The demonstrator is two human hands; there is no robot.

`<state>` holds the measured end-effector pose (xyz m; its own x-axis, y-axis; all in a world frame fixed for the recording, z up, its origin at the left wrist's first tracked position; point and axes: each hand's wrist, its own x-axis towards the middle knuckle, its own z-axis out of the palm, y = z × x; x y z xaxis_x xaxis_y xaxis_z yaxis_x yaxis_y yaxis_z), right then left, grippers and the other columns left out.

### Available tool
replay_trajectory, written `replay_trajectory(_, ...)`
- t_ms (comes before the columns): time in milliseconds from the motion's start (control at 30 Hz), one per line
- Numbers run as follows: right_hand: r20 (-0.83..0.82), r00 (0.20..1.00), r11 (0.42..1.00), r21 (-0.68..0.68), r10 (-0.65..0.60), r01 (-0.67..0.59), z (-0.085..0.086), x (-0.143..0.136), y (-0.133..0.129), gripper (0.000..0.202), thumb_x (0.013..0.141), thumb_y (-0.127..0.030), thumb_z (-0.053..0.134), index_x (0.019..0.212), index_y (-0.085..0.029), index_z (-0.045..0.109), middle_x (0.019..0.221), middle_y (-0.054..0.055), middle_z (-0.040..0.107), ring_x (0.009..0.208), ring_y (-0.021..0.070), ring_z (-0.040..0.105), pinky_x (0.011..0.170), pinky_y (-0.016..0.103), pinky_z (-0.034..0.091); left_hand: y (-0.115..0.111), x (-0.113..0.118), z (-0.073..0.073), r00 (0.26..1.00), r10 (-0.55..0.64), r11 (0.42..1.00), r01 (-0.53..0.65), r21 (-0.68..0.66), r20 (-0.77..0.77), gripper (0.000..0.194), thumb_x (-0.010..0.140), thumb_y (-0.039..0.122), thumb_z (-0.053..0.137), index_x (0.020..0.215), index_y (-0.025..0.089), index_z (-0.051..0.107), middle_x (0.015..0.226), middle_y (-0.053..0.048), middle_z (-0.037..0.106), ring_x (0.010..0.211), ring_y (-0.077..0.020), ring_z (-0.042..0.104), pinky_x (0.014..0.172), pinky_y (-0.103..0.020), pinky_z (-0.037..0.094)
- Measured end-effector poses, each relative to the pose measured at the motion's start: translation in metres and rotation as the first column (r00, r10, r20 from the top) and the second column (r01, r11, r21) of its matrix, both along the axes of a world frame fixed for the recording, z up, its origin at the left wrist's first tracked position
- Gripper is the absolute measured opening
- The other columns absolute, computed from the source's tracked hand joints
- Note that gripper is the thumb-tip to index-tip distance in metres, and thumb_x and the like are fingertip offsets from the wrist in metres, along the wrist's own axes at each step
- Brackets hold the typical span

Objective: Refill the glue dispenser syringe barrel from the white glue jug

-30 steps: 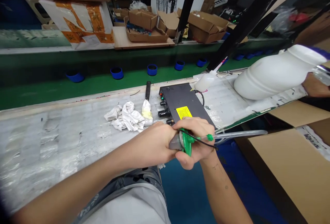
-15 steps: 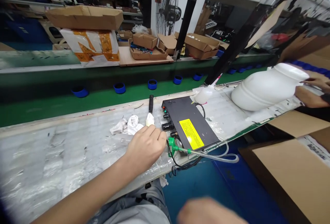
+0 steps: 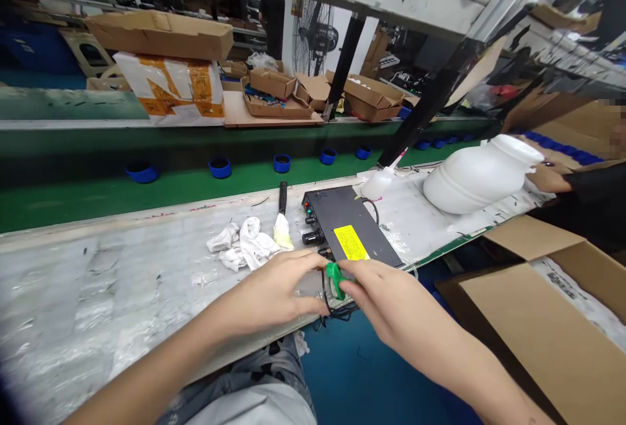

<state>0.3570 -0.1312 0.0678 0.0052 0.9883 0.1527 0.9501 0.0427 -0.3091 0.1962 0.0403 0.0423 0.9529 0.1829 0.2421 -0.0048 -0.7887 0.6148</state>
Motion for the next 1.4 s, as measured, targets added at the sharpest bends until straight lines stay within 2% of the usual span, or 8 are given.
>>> replay_trajectory(400,-0.097,0.995,0.998,-0.04,0.039,-0.043,0.006,0.016,-0.013,0.043,0.121,-0.058,0.041,0.157,-0.035,0.039,0.129,0.004,0.058,0.101,0.0218,0.063,0.078,0.029,0.055,0.01,-0.035,0.014,0.998,-0.004,0.969,0.02,-0.248,0.067,0.022,0.09,-0.001,0.066,0.08,0.019,0.07,0.098,-0.001,0.071,0.089,-0.0129,0.07,0.082,-0.021,0.054)
replay_trajectory(533,0.02,0.986,0.986,0.026,0.165,-0.166,0.005,0.02,-0.005,0.028,0.124,-0.042,0.036,0.145,-0.027,0.048,0.096,0.001,0.052,0.079,0.0186,0.053,0.064,0.028,0.041,0.018,-0.058,0.029,0.97,-0.241,0.953,0.244,-0.179,0.041,0.039,0.085,-0.01,0.056,0.1,0.022,0.073,0.126,-0.003,0.071,0.111,-0.013,0.071,0.096,-0.019,0.053)
replay_trajectory(633,0.1,0.965,0.969,0.026,0.242,-0.246,0.005,0.019,0.001,0.025,0.124,-0.033,0.037,0.143,-0.021,0.049,0.092,0.001,0.047,0.078,0.0198,0.048,0.065,0.03,0.034,0.015,-0.052,0.037,0.996,-0.089,0.979,0.091,-0.185,0.019,0.03,0.093,0.013,0.07,0.122,0.02,0.065,0.127,-0.005,0.073,0.118,-0.018,0.07,0.098,-0.024,0.055)
replay_trajectory(733,0.119,0.959,0.96,0.087,0.256,-0.267,0.009,0.014,0.001,0.022,0.124,-0.03,0.035,0.134,-0.02,0.052,0.102,0.003,0.051,0.083,0.0183,0.051,0.068,0.03,0.037,0.002,-0.032,0.033,0.97,-0.005,1.0,0.01,0.019,-0.243,0.034,0.091,0.053,0.074,0.101,0.021,0.068,0.091,0.0,0.078,0.078,-0.0187,0.076,0.056,-0.023,0.055)
replay_trajectory(800,0.075,0.975,0.977,0.025,0.208,-0.21,0.014,0.01,0.001,0.024,0.125,-0.04,0.034,0.134,-0.024,0.05,0.116,0.002,0.055,0.093,0.0183,0.057,0.074,0.03,0.044,-0.009,-0.021,0.025,0.942,0.018,0.988,0.035,0.15,-0.335,0.026,0.098,0.046,0.067,0.093,0.021,0.067,0.072,0.003,0.074,0.059,-0.0175,0.072,0.045,-0.024,0.045)
replay_trajectory(967,-0.19,0.981,0.908,-0.416,-0.035,-0.048,0.025,0.003,0.012,0.072,0.105,-0.086,0.044,0.136,-0.021,0.054,0.093,0.001,0.062,0.078,0.0262,0.062,0.065,0.033,0.046,-0.035,-0.012,0.004,0.97,0.088,0.923,0.006,0.386,-0.227,0.038,0.077,0.012,0.081,0.111,0.009,0.066,0.095,-0.012,0.077,0.086,-0.0289,0.074,0.077,-0.037,0.056)
replay_trajectory(1100,-0.245,0.967,0.845,-0.529,-0.07,-0.073,0.019,-0.002,0.028,0.047,0.099,-0.066,0.052,0.093,-0.02,0.053,0.07,0.0,0.052,0.059,0.0237,0.051,0.055,0.031,0.028,-0.044,-0.013,-0.006,0.983,0.138,0.859,-0.059,0.509,-0.119,0.029,0.08,0.021,0.082,0.101,0.01,0.065,0.085,-0.01,0.073,0.077,-0.0266,0.07,0.072,-0.036,0.053)
replay_trajectory(1400,-0.296,0.951,0.854,-0.514,-0.093,-0.076,0.001,-0.024,0.024,0.019,0.087,-0.041,0.037,0.089,-0.023,0.04,0.069,-0.003,0.045,0.059,0.0194,0.046,0.053,0.03,0.03,-0.048,-0.023,-0.02,0.967,0.194,0.707,-0.255,0.66,0.167,0.02,0.088,0.003,0.057,0.075,0.017,0.057,0.058,-0.002,0.061,0.052,-0.019,0.059,0.053,-0.031,0.035)
